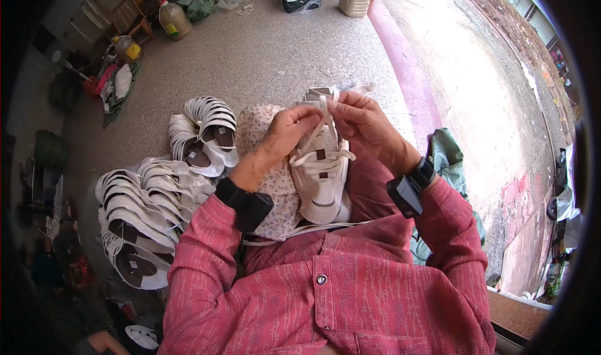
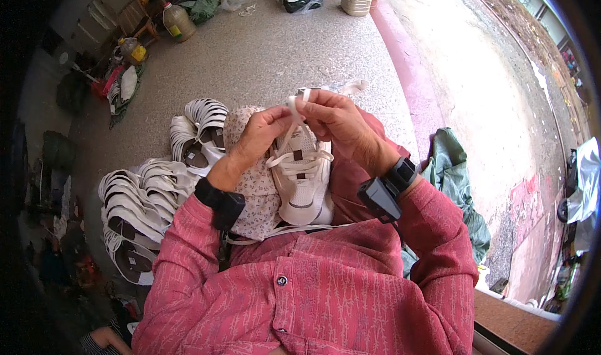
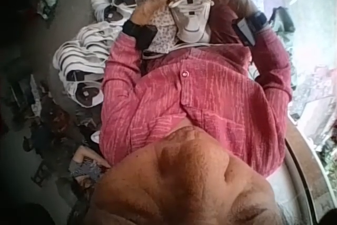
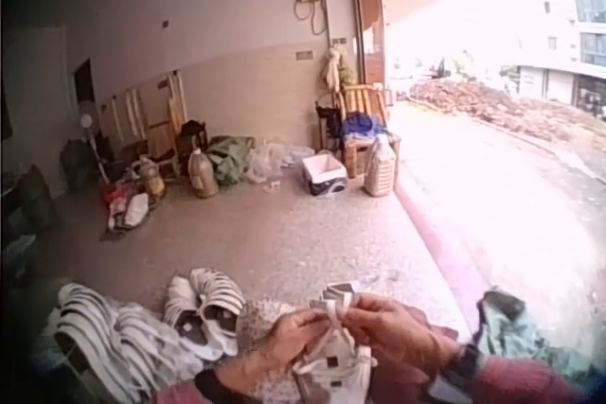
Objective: The recorder is lacing a white sneaker while sitting on the floor.
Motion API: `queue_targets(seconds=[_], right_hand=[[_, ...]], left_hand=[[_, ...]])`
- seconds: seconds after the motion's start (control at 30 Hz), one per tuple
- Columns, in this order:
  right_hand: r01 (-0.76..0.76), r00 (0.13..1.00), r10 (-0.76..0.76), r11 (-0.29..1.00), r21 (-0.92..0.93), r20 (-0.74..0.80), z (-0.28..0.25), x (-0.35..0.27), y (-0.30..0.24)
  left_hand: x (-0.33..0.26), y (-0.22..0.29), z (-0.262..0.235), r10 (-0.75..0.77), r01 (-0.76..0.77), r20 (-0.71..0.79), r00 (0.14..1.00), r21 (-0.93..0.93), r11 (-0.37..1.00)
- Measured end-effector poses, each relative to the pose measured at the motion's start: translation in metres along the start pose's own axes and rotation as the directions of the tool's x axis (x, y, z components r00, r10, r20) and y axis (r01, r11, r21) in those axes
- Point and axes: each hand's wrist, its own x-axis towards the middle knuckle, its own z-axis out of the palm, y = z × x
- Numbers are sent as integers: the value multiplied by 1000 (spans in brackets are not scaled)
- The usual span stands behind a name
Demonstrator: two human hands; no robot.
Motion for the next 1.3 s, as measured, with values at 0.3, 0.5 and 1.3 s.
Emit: queue_targets(seconds=[0.3, 0.5, 1.3], right_hand=[[242, 962, -186, 917, -317, 198, 40, -31, -36], [296, 946, -322, 898, -326, -28, 10, -46, -36], [161, 852, -190, 982, -102, -488, -93, -57, 16]], left_hand=[[-1, 34, 4, -65, -143, 299, 952, 622, 770], [-27, 7, -44, 215, -93, -77, 974, 725, 682], [-126, -13, -66, 169, -394, -683, 711, -188, 900]])
